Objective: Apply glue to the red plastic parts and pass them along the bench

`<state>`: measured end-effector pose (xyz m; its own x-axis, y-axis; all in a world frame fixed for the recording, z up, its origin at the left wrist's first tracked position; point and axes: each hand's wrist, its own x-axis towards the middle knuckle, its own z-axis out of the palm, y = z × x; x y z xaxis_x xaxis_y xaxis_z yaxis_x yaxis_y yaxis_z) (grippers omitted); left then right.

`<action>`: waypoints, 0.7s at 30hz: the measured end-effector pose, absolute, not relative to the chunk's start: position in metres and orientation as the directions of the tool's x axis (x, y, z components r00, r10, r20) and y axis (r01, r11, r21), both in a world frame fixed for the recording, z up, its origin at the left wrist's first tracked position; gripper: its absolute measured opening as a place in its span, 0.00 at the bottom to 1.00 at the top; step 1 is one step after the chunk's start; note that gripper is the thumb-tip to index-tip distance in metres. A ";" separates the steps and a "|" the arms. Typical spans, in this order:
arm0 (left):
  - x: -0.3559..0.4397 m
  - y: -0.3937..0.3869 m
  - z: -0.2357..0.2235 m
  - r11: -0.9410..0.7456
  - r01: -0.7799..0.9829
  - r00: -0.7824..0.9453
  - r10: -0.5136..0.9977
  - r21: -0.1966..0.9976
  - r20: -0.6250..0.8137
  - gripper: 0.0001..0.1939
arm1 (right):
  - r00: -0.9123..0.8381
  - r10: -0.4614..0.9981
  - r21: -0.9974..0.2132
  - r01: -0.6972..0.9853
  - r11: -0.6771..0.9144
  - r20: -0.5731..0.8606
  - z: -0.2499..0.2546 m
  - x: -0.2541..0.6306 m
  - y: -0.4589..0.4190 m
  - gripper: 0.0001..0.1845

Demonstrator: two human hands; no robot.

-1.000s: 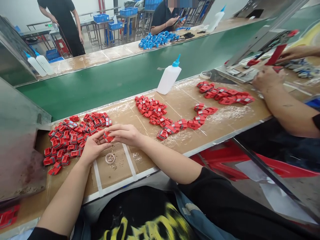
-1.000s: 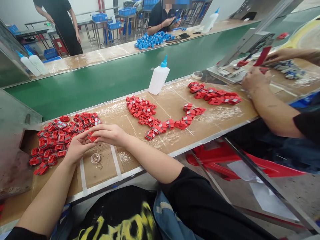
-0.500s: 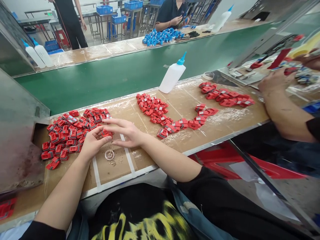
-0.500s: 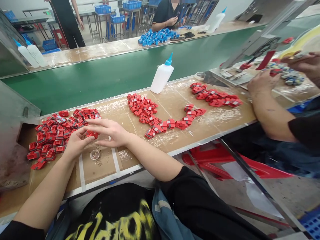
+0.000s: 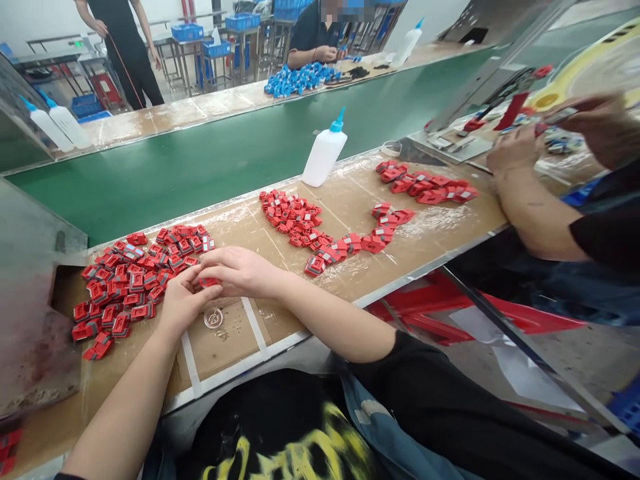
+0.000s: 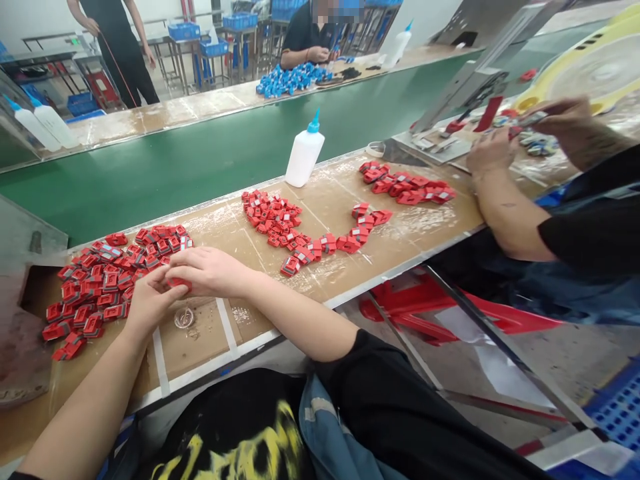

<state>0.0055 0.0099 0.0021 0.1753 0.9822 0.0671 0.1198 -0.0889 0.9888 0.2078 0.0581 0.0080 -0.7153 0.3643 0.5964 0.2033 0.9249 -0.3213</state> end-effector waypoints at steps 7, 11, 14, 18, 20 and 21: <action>-0.002 0.007 0.012 -0.146 -0.006 -0.062 0.987 0.989 0.146 0.25 | -0.545 0.795 -0.177 0.783 0.596 0.268 0.005 0.306 0.028 0.22; -0.004 0.009 0.010 -0.139 0.021 -0.119 0.983 0.990 0.141 0.24 | -0.450 0.828 -0.254 0.803 0.539 0.334 0.007 0.288 0.044 0.30; -0.005 0.011 0.007 -0.085 0.081 -0.040 0.995 0.993 0.089 0.24 | -0.518 0.784 -0.314 0.723 0.615 0.343 0.003 0.223 0.077 0.26; -0.007 0.011 0.006 -0.099 0.213 0.025 0.995 0.972 0.095 0.22 | -0.552 0.797 -0.434 0.672 0.600 0.245 -0.005 0.171 0.113 0.19; -0.007 0.009 0.008 -0.207 0.334 0.037 0.978 0.920 0.206 0.21 | -0.509 0.825 -0.614 0.578 0.538 0.245 -0.007 0.173 0.114 0.16; -0.007 0.008 0.009 -0.274 0.406 0.057 0.960 0.872 0.275 0.23 | -0.482 0.847 -0.731 0.491 0.474 0.225 -0.008 0.177 0.111 0.15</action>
<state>-0.0075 0.0082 0.0092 0.0568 0.9598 0.2748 0.4056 -0.2737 0.8721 0.1774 0.1107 -0.0081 -0.4818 0.8468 0.2253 0.4906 0.4737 -0.7314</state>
